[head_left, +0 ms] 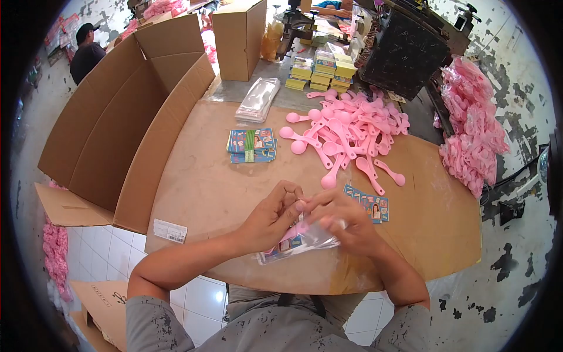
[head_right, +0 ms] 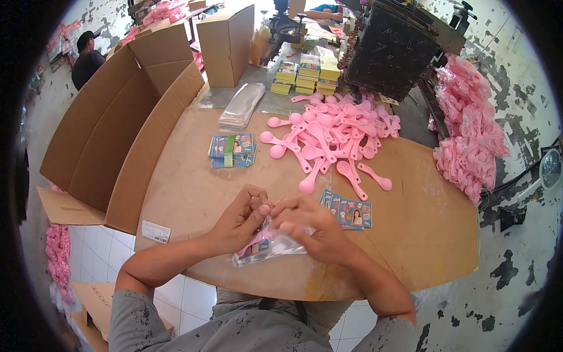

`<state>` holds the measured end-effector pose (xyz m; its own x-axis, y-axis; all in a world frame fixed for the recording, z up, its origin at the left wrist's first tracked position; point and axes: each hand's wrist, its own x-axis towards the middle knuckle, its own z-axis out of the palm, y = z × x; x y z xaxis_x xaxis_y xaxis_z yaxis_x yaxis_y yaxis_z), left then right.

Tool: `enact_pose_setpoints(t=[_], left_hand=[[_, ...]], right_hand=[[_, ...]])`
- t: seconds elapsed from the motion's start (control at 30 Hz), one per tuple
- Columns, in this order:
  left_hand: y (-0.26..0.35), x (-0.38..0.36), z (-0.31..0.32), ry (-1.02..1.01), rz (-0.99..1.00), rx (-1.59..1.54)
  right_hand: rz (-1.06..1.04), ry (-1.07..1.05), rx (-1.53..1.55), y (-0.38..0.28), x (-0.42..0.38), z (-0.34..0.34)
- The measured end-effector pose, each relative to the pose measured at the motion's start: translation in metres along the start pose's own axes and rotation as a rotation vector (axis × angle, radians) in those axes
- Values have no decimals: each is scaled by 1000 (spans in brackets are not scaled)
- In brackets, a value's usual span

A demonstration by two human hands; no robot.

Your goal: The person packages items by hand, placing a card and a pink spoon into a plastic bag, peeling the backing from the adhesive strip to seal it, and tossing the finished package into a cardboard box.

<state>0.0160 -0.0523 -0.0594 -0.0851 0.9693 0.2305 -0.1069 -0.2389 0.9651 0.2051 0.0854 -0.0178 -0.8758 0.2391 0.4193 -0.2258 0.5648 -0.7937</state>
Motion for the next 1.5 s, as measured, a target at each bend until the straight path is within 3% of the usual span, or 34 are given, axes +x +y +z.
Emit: enact_pose_setpoints(t=[0.13,0.23,0.33,0.43,0.53,0.63,0.73,0.93,1.03,1.13,1.27,1.5], left_hand=[[5,3,-3,-83,-73,-197],[15,0,0,-154,-188,-227],[9,-3,2,-163,-196,-180],[12,1,5,-81,14,-178],[22,-1,-6,-219,101,-17],[40,-5,-3,-222,276,250],[42,-6,5,-167,263,355],[43,-3,5,-91,348,281],[41,-8,7,-27,187,238],[45,-9,5,32,27,157],[31,-12,6,116,123,281],[27,-12,10,65,183,567]], right_hand=[[-35,129,-181,-19,13,-5],[-149,6,-290,-29,16,2],[-239,-84,-139,-32,26,-4],[-236,-138,-167,-69,41,-27],[-211,-140,-550,-99,40,-35],[-125,-115,-746,-114,47,-38],[-49,36,-574,-110,48,-30],[52,10,-432,-101,48,-20],[86,80,-448,-93,47,-15],[-250,281,-730,-69,48,-12],[-376,142,-1026,-67,49,5],[-372,44,-1196,-51,47,9]])
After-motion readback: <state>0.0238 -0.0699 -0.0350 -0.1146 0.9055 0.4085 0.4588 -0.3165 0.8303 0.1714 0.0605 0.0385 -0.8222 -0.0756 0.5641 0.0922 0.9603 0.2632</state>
